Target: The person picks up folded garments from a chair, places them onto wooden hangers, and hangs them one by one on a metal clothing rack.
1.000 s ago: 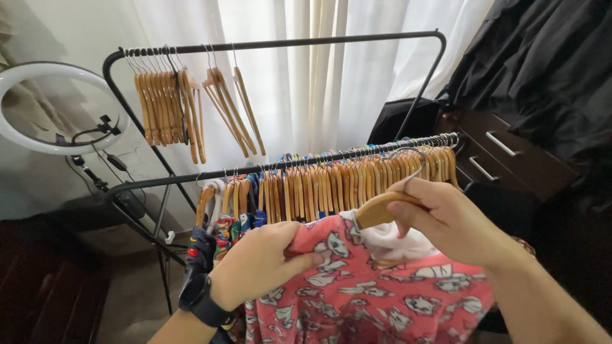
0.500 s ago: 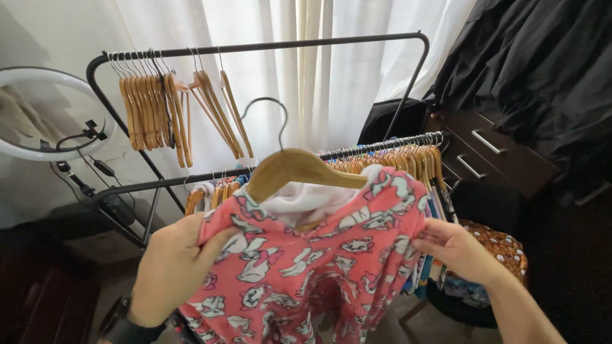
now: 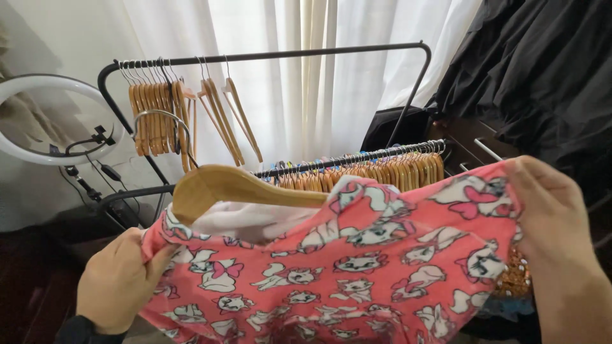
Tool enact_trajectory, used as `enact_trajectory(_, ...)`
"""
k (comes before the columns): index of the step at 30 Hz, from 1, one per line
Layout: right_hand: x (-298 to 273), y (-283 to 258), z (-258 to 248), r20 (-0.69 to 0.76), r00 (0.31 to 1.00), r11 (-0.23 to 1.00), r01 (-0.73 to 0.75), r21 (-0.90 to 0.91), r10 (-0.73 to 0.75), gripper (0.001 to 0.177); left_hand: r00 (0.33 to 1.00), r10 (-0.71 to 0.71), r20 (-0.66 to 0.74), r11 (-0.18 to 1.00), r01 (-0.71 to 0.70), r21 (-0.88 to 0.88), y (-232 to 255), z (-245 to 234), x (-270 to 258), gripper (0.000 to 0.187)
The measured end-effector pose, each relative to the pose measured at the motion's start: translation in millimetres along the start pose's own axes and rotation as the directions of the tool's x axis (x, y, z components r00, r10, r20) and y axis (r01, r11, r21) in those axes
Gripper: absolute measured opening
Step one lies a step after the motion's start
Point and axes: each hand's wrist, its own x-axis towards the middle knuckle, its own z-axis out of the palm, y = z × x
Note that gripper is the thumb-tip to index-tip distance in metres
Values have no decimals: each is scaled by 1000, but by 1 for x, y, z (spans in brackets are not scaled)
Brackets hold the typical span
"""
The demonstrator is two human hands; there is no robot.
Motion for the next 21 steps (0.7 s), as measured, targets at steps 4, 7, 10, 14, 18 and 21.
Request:
enact_trajectory(4, 31, -6, -16, -153, 988, 977, 68, 202, -37, 15, 999, 35, 9, 999, -35, 23, 16, -16, 6, 41)
enact_trajectory(7, 49, -7, -14, -189, 969, 953, 202, 224, -161, 11, 996, 76, 42, 997, -77, 8, 41, -29, 9, 39)
enact_trajectory(10, 60, -4, -1, 144, 981, 815, -20, -579, 126, 26, 999, 49, 16, 999, -49, -20, 58, -30, 14, 42)
enact_trajectory(14, 30, 9, 25, 265, 958, 801, 74, -594, 109, 27, 996, -89, 12, 987, 90, -131, 80, -25, 20, 42)
enact_trajectory(18, -12, -2, 41, 446, 894, 949, 108, -297, 37, 36, 992, -20, 123, 984, 41, -172, 100, -24, 23, 49)
enact_trajectory(21, -27, -35, 65, 357, 907, 570, 175, -803, 225, 48, 968, -27, 248, 955, 98, -279, 111, -32, 24, 45)
